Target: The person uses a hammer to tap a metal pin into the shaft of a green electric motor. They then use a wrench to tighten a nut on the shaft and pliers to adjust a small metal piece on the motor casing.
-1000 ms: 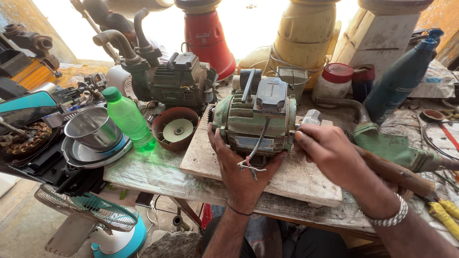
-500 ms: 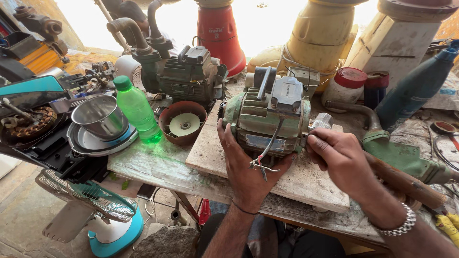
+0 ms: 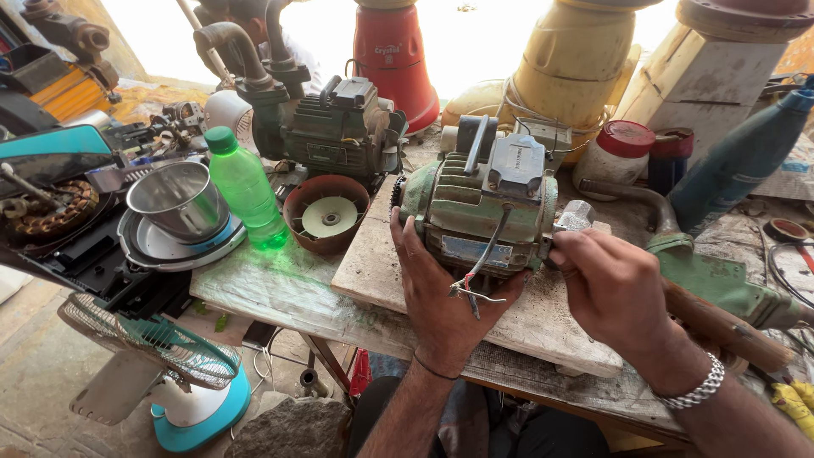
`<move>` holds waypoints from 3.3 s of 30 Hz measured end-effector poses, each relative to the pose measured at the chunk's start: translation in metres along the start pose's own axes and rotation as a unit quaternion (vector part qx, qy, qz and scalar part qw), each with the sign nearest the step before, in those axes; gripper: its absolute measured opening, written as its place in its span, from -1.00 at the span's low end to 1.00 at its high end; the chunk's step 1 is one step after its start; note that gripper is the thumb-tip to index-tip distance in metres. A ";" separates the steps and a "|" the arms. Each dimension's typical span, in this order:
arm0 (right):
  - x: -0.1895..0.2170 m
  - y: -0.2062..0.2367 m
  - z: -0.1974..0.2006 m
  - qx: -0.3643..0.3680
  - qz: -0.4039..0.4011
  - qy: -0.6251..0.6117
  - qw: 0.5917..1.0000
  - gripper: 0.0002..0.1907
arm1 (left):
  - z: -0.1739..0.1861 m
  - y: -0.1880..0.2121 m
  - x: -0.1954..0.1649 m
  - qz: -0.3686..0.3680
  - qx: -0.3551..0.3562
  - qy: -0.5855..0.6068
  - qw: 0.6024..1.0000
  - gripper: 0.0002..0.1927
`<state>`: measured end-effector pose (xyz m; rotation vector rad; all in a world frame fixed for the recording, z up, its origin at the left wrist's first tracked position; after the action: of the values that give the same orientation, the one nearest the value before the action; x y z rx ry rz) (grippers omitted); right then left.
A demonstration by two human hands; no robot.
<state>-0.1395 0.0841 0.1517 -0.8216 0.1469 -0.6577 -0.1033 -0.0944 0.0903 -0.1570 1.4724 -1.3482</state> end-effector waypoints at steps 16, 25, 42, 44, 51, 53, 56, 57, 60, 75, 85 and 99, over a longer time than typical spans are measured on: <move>0.014 -0.004 0.004 0.009 0.047 0.040 0.998 -0.86 | 0.002 0.000 -0.003 -0.002 0.005 0.011 1.000 0.35; -0.021 0.014 0.023 0.048 -0.095 -0.066 0.992 -0.88 | -0.012 0.004 -0.007 0.030 0.023 0.073 0.997 0.38; -0.192 0.248 0.165 0.025 -0.514 0.216 0.830 -0.75 | -0.037 0.016 -0.020 0.036 0.058 -0.038 0.997 0.51; -0.193 0.264 0.168 0.021 -0.523 0.217 0.824 -0.73 | -0.041 0.013 -0.024 0.025 0.077 0.004 0.997 0.50; -0.152 0.239 0.136 0.075 -0.398 0.187 0.895 -0.29 | -0.046 0.015 -0.029 0.046 0.101 0.094 0.989 0.50; -0.143 0.226 0.116 0.132 -0.399 0.193 0.887 0.01 | -0.044 0.018 -0.029 0.035 0.092 0.074 0.992 0.50; -0.141 0.225 0.088 0.219 -0.513 0.227 0.798 0.40 | -0.044 0.023 -0.024 0.044 0.090 0.076 0.992 0.48; -0.141 0.225 0.083 0.224 -0.547 0.231 0.773 0.40 | -0.044 0.025 -0.019 0.064 0.092 0.070 0.991 0.50; -0.137 0.217 0.082 0.185 -0.557 0.225 0.778 0.39 | -0.038 0.028 -0.015 0.056 0.077 0.008 0.995 0.52; -0.153 0.204 0.138 0.017 -0.546 0.144 0.825 -0.07 | -0.026 0.029 -0.017 0.034 0.056 -0.026 0.998 0.49; -0.118 0.176 0.112 0.280 -0.357 0.323 0.831 -0.02 | -0.022 0.021 -0.014 0.027 0.049 -0.035 0.998 0.49; -0.179 0.061 -0.035 0.477 -0.079 0.374 0.791 -0.81 | -0.010 0.015 -0.020 0.018 0.017 0.036 0.999 0.45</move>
<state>-0.2650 0.1992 0.0615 0.4538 0.4200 -1.0568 -0.0947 -0.0691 0.0886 -0.0603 1.5050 -1.3609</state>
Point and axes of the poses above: each hand's wrist, its own y-axis away from the middle knuckle, its own z-axis out of the back of the hand, x = y × z, the point moved 7 cm from there along -y, towards the middle knuckle, and after that the axes turned 1 degree about y, right-handed, at the moved point
